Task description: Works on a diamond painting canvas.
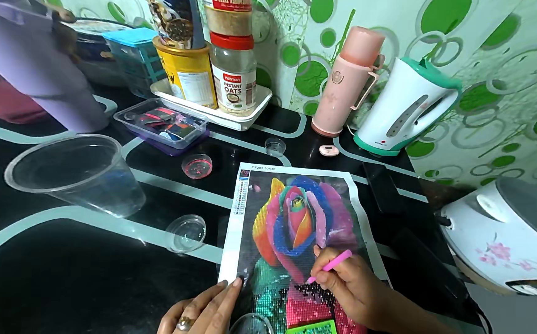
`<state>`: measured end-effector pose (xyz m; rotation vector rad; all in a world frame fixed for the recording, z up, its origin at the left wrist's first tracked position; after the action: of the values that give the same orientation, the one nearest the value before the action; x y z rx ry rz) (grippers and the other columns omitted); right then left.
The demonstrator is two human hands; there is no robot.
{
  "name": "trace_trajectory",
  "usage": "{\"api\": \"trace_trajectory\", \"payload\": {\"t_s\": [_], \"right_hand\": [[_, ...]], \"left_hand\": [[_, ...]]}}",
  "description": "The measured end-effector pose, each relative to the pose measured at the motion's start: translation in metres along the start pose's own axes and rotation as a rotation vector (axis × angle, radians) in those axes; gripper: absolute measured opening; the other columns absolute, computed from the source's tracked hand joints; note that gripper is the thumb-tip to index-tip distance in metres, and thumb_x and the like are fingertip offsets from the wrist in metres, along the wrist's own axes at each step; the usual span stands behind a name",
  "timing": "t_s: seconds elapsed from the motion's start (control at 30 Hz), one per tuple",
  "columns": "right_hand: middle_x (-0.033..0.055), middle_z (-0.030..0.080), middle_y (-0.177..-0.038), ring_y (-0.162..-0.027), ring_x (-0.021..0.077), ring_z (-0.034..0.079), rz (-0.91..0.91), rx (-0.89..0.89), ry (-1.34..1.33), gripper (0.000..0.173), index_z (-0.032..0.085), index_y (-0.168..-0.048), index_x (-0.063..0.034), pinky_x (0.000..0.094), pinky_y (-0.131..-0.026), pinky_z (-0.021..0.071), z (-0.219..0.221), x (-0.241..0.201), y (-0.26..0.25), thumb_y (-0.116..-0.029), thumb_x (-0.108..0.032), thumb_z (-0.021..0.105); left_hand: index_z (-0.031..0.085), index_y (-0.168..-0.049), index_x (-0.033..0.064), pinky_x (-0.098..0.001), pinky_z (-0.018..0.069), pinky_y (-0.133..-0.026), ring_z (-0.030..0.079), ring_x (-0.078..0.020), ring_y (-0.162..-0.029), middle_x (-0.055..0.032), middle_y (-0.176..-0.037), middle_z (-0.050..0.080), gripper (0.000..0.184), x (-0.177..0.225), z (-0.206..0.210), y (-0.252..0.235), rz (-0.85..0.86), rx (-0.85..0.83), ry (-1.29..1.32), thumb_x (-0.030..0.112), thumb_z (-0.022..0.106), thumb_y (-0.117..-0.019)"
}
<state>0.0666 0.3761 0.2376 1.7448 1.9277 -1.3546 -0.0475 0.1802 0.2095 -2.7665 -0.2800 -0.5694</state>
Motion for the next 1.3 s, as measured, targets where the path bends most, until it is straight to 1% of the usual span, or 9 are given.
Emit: {"api": "trace_trajectory", "payload": {"t_s": [0.03, 0.1, 0.2, 0.73, 0.97, 1.0, 1.1, 1.13, 1.3], "right_hand": [[0.0053, 0.063, -0.090, -0.080, 0.0038, 0.062, 0.017, 0.009, -0.020, 0.027, 0.060, -0.100, -0.0031, 0.0185, -0.080, 0.0541, -0.001, 0.001, -0.001, -0.1098, -0.024, 0.046], [0.0054, 0.064, -0.090, -0.079, 0.0035, 0.062, 0.023, 0.021, -0.038, 0.027, 0.060, -0.101, -0.0029, 0.0178, -0.077, 0.0546, -0.002, 0.002, -0.001, -0.1099, -0.024, 0.047], [0.0055, 0.064, -0.090, -0.081, 0.0054, 0.063, 0.003, 0.007, -0.003, 0.027, 0.060, -0.102, -0.0030, 0.0210, -0.084, 0.0540, 0.001, 0.000, 0.000, -0.1099, -0.024, 0.046], [0.0058, 0.063, -0.091, -0.087, 0.0076, 0.063, -0.034, -0.017, 0.081, 0.026, 0.060, -0.101, -0.0042, 0.0249, -0.098, 0.0500, 0.005, -0.005, 0.000, -0.1101, -0.023, 0.045], [0.0063, 0.063, -0.091, -0.086, 0.0080, 0.062, -0.034, -0.019, 0.059, 0.025, 0.060, -0.101, -0.0033, 0.0238, -0.093, 0.0508, 0.004, -0.005, 0.000, -0.1098, -0.022, 0.046], [0.0062, 0.063, -0.091, -0.085, 0.0073, 0.062, -0.014, -0.011, 0.032, 0.025, 0.060, -0.101, -0.0029, 0.0231, -0.090, 0.0514, 0.003, -0.004, 0.000, -0.1097, -0.022, 0.046], [0.0042, 0.064, -0.089, -0.079, 0.0014, 0.063, 0.064, 0.063, -0.103, 0.027, 0.060, -0.103, -0.0029, 0.0162, -0.073, 0.0555, -0.005, 0.005, -0.001, -0.1098, -0.026, 0.047], [0.0038, 0.065, -0.090, -0.078, 0.0002, 0.064, 0.089, 0.080, -0.144, 0.027, 0.059, -0.103, -0.0029, 0.0153, -0.070, 0.0561, -0.007, 0.007, -0.002, -0.1098, -0.026, 0.047], [0.0020, 0.068, -0.093, -0.077, -0.0001, 0.066, 0.182, 0.090, -0.218, 0.027, 0.060, -0.105, -0.0038, 0.0166, -0.068, 0.0571, -0.012, 0.015, -0.002, -0.1098, -0.026, 0.046]], "left_hand": [[0.045, -0.148, -0.0060, -0.0621, 0.0381, -0.102, 0.057, -0.0422, -0.126, -0.0258, -0.136, 0.062, 0.125, 0.000, 0.000, 0.000, -0.002, 0.000, 0.004, 0.090, 0.060, -0.0688], [0.045, -0.148, -0.0062, -0.0620, 0.0383, -0.102, 0.058, -0.0423, -0.126, -0.0258, -0.136, 0.063, 0.126, 0.000, 0.000, 0.000, -0.004, -0.001, 0.001, 0.090, 0.060, -0.0685], [0.045, -0.148, -0.0063, -0.0618, 0.0383, -0.102, 0.057, -0.0428, -0.126, -0.0263, -0.137, 0.062, 0.126, 0.001, 0.000, -0.001, -0.002, -0.006, -0.004, 0.090, 0.059, -0.0689], [0.045, -0.148, -0.0066, -0.0619, 0.0375, -0.103, 0.057, -0.0425, -0.127, -0.0260, -0.137, 0.062, 0.126, 0.001, 0.000, -0.001, -0.009, -0.013, -0.007, 0.090, 0.059, -0.0687], [0.044, -0.148, -0.0074, -0.0624, 0.0383, -0.102, 0.058, -0.0432, -0.126, -0.0267, -0.137, 0.062, 0.126, 0.001, -0.001, -0.001, -0.003, -0.010, -0.004, 0.089, 0.060, -0.0690], [0.044, -0.148, -0.0073, -0.0621, 0.0383, -0.102, 0.058, -0.0430, -0.126, -0.0267, -0.137, 0.062, 0.125, 0.001, -0.001, 0.000, -0.002, -0.009, -0.004, 0.089, 0.061, -0.0692], [0.044, -0.148, -0.0069, -0.0615, 0.0379, -0.103, 0.057, -0.0426, -0.127, -0.0261, -0.138, 0.061, 0.126, 0.000, -0.001, 0.000, -0.002, -0.004, -0.008, 0.089, 0.060, -0.0691], [0.044, -0.148, -0.0068, -0.0613, 0.0378, -0.103, 0.057, -0.0422, -0.127, -0.0259, -0.138, 0.061, 0.126, 0.000, -0.001, 0.000, -0.001, 0.000, -0.007, 0.090, 0.060, -0.0690], [0.045, -0.148, -0.0065, -0.0609, 0.0384, -0.103, 0.057, -0.0410, -0.127, -0.0249, -0.138, 0.062, 0.127, 0.001, -0.001, 0.000, 0.004, 0.012, -0.007, 0.091, 0.058, -0.0682]]}}
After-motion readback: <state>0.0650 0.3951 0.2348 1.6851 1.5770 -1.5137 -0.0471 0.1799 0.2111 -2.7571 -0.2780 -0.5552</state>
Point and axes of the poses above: each hand's wrist, its own y-axis away from the middle knuckle, its own z-axis out of the palm, x = y × z, the point moved 9 cm from there along -y, towards the middle knuckle
